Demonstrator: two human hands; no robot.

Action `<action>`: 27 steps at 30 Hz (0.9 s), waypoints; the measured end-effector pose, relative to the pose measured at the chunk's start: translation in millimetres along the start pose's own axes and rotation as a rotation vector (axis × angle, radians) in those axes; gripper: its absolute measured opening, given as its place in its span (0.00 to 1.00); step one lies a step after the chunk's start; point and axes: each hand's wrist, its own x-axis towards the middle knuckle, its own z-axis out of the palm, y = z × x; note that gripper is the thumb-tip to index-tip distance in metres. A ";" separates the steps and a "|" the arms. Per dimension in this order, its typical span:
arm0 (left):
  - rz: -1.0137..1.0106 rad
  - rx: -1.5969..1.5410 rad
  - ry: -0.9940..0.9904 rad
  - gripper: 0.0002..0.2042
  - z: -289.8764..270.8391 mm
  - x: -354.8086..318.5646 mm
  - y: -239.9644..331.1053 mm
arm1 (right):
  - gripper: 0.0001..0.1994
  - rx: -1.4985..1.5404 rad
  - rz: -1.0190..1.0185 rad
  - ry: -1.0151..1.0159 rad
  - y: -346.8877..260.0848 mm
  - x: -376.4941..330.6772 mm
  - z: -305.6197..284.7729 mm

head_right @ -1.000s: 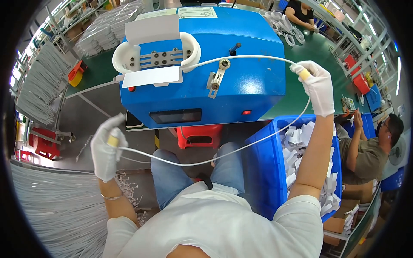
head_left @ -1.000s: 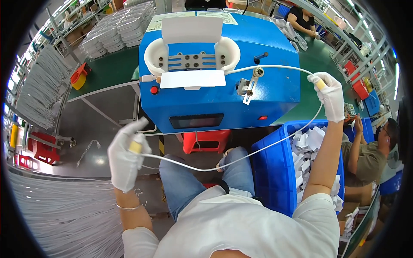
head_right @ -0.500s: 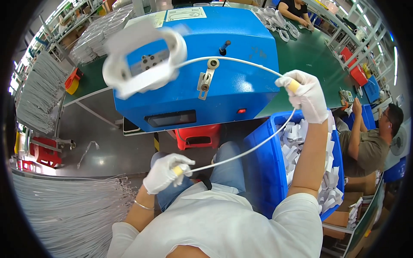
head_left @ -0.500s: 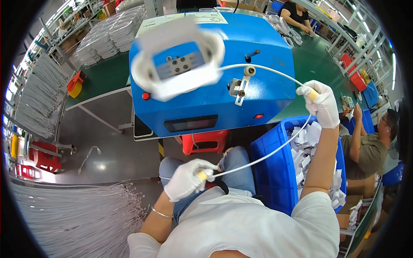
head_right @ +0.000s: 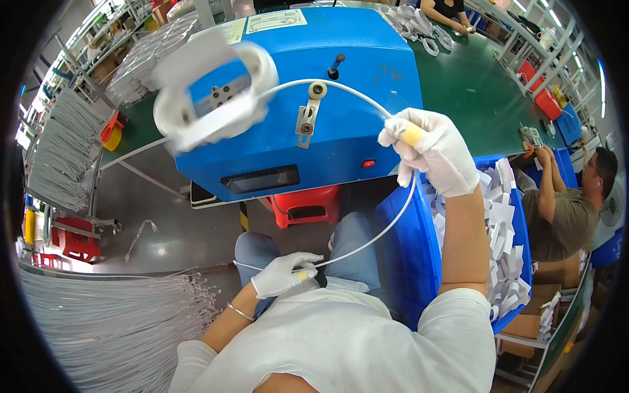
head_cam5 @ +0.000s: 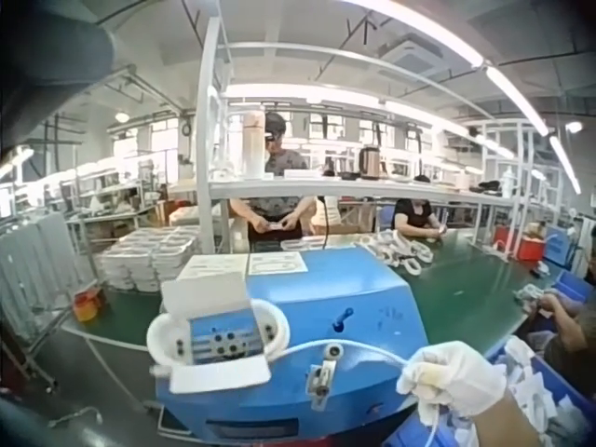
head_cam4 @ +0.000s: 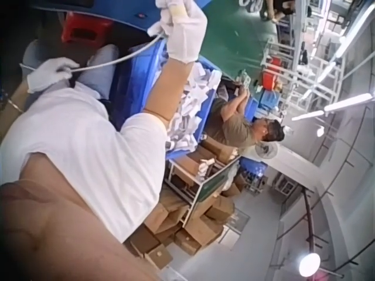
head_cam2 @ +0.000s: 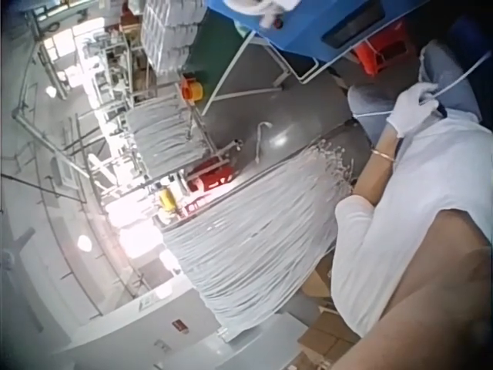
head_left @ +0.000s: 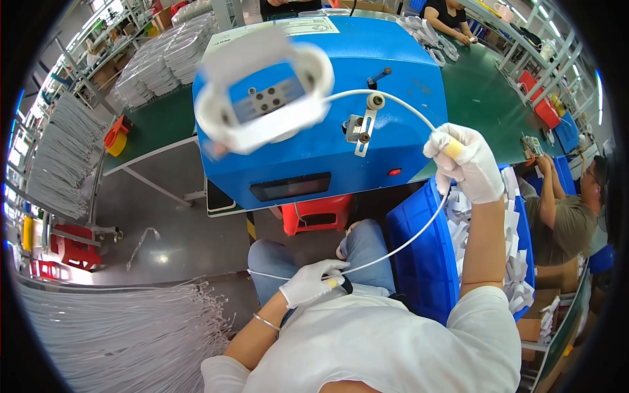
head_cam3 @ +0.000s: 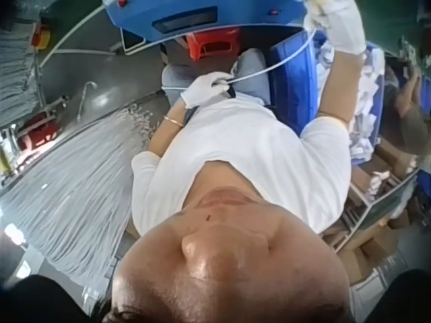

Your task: Processing and assembling white cables using a factory machine and connectors.

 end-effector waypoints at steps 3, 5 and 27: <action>0.064 0.023 -0.014 0.19 6.0 9.2 -11.0 | 0.13 0.045 -0.016 0.012 3.3 -2.7 0.6; 0.083 0.063 -0.050 0.18 7.8 14.4 -6.8 | 0.13 0.043 -0.031 0.021 4.2 -3.4 0.2; 0.732 0.625 0.721 0.08 -156.5 -82.6 270.2 | 0.04 -1.182 -1.274 0.256 -60.3 124.0 15.8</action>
